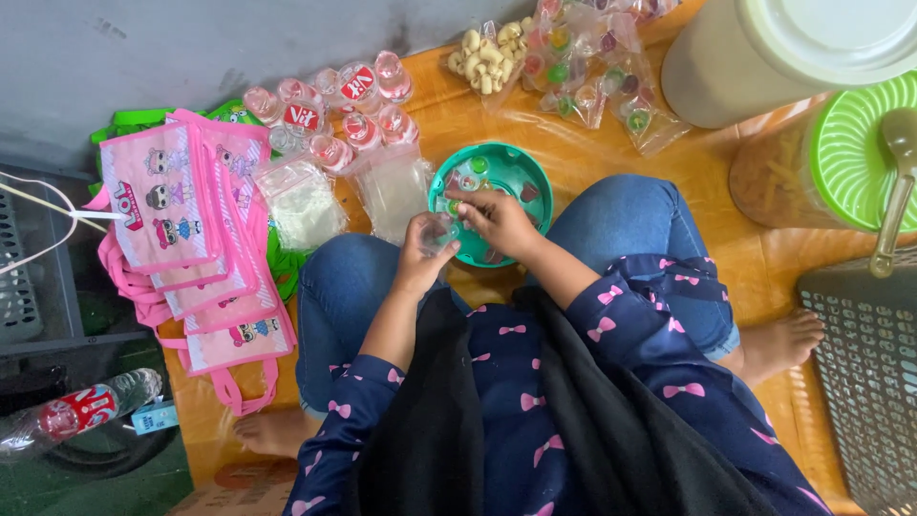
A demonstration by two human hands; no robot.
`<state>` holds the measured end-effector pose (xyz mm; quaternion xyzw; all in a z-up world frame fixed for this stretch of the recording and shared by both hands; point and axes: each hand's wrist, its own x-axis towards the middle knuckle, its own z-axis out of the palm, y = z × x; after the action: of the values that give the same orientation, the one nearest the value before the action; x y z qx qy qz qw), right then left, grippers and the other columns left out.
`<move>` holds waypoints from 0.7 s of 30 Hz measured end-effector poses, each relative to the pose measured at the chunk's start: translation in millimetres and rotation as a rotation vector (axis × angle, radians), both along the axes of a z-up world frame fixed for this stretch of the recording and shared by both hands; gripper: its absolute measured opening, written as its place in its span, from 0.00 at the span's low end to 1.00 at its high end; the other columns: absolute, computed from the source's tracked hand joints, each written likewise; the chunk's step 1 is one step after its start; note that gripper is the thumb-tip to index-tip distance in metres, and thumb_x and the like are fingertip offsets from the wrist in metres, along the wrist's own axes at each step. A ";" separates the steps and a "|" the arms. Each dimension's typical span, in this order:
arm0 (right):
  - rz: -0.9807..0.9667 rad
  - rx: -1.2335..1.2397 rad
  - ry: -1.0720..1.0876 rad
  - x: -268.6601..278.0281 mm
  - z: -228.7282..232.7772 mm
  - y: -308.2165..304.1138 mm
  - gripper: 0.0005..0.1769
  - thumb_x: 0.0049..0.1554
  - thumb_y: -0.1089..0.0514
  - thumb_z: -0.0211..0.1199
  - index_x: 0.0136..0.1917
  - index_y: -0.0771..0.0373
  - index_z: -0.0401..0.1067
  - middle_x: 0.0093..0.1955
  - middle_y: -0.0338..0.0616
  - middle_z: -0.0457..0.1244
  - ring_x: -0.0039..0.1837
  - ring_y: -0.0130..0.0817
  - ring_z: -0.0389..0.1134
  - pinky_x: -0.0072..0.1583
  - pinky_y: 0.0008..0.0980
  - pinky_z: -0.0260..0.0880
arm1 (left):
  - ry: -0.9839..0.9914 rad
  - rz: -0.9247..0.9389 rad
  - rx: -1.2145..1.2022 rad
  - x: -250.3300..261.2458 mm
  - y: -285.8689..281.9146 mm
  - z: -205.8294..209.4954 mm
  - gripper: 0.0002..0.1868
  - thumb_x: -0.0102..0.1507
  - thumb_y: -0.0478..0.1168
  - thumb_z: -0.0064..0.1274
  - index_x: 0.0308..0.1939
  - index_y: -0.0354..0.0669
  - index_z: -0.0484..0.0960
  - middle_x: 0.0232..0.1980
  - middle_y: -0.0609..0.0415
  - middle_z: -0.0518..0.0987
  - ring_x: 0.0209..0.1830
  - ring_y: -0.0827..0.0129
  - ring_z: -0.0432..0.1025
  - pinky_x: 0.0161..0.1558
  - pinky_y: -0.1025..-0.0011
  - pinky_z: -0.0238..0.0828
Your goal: Packing small jelly cups and snacks into plastic bags for distribution.
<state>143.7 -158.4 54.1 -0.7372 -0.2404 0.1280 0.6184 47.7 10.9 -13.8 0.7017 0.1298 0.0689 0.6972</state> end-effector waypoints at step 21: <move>0.163 -1.160 -0.750 36.7 -132.5 18.9 0.14 0.58 0.53 0.58 0.55 0.38 0.76 0.51 0.31 0.66 0.54 0.40 0.69 0.54 0.47 0.65 | 0.220 0.094 -0.712 -1.2 26.8 5.4 0.38 0.67 0.65 0.49 0.77 0.59 0.60 0.69 0.52 0.75 0.64 0.63 0.71 0.54 0.49 0.74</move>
<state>180.3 -139.5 -78.4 -0.9226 -0.3851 0.0183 -0.0116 46.6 37.7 -8.4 0.4120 0.2515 -0.0244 0.8755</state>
